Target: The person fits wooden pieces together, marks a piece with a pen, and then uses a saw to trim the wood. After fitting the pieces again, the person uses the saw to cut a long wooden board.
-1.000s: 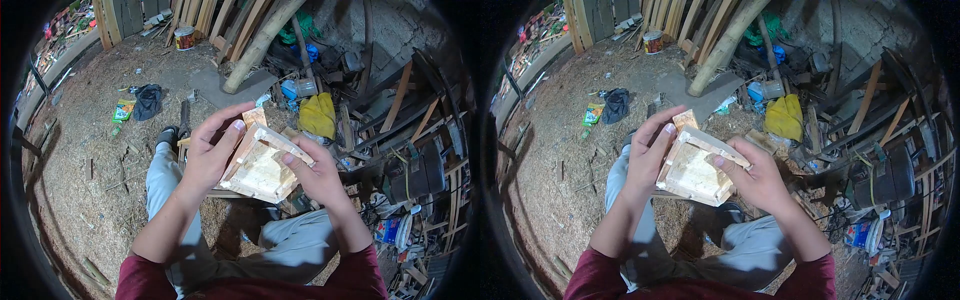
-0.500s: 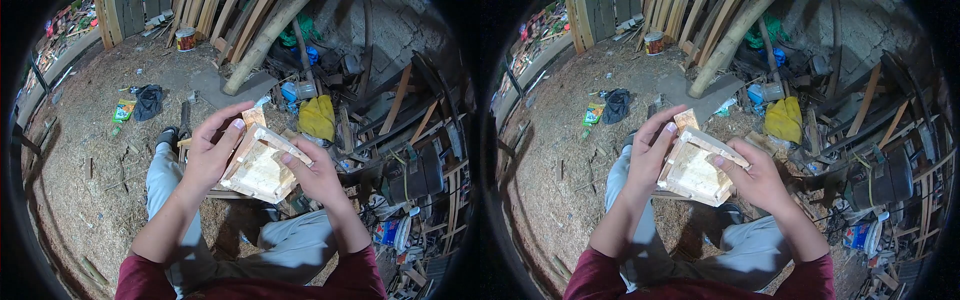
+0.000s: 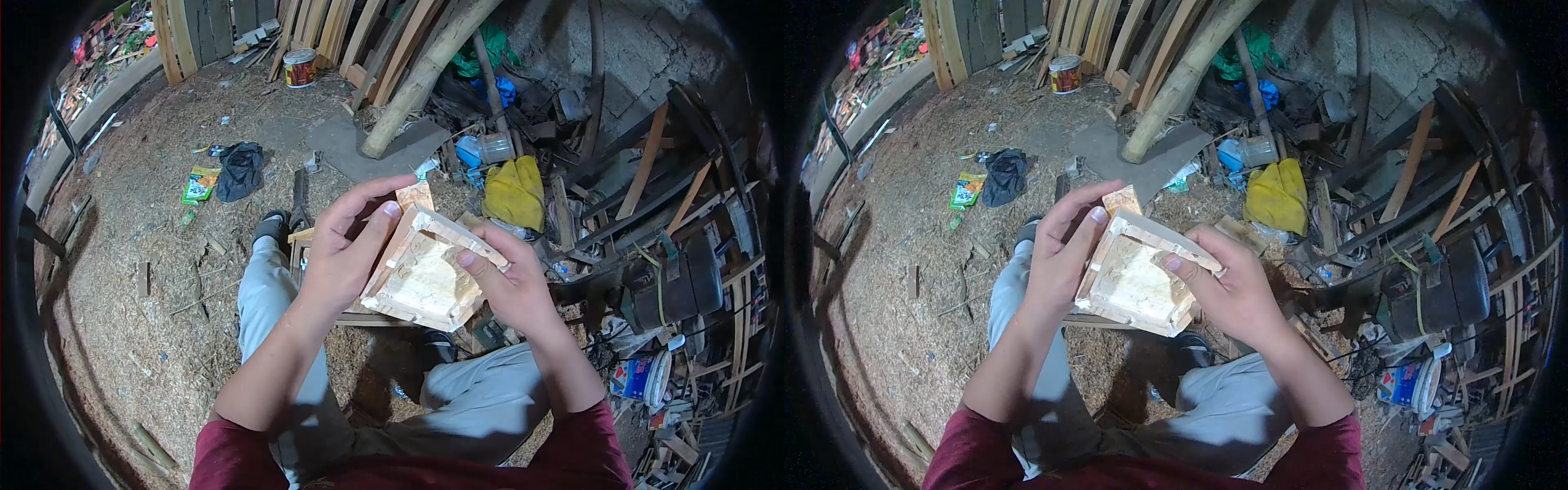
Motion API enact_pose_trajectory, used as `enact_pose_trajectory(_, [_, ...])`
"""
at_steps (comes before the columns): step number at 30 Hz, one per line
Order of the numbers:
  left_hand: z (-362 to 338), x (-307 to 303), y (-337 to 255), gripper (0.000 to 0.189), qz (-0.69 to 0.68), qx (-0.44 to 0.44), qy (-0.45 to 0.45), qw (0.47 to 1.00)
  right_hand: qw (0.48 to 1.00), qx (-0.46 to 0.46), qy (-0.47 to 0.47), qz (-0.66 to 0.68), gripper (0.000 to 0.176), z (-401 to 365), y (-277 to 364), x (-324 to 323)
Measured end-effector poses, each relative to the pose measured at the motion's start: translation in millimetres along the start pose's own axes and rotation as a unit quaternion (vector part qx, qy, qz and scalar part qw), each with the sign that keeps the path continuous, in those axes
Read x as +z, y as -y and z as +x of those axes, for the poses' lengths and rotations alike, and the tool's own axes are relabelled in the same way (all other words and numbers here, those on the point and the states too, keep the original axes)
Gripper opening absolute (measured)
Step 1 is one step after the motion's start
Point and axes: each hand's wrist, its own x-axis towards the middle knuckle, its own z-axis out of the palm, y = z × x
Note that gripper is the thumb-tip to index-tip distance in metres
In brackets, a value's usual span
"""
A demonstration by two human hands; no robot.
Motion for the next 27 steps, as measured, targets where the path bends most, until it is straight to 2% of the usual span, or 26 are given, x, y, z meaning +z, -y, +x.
enact_pose_trajectory(27, [-1.1,-3.6,-1.9,0.028,0.013,0.04,0.026,0.999,1.0,-0.004,0.011,-0.002,0.018,-4.0,9.2,0.9])
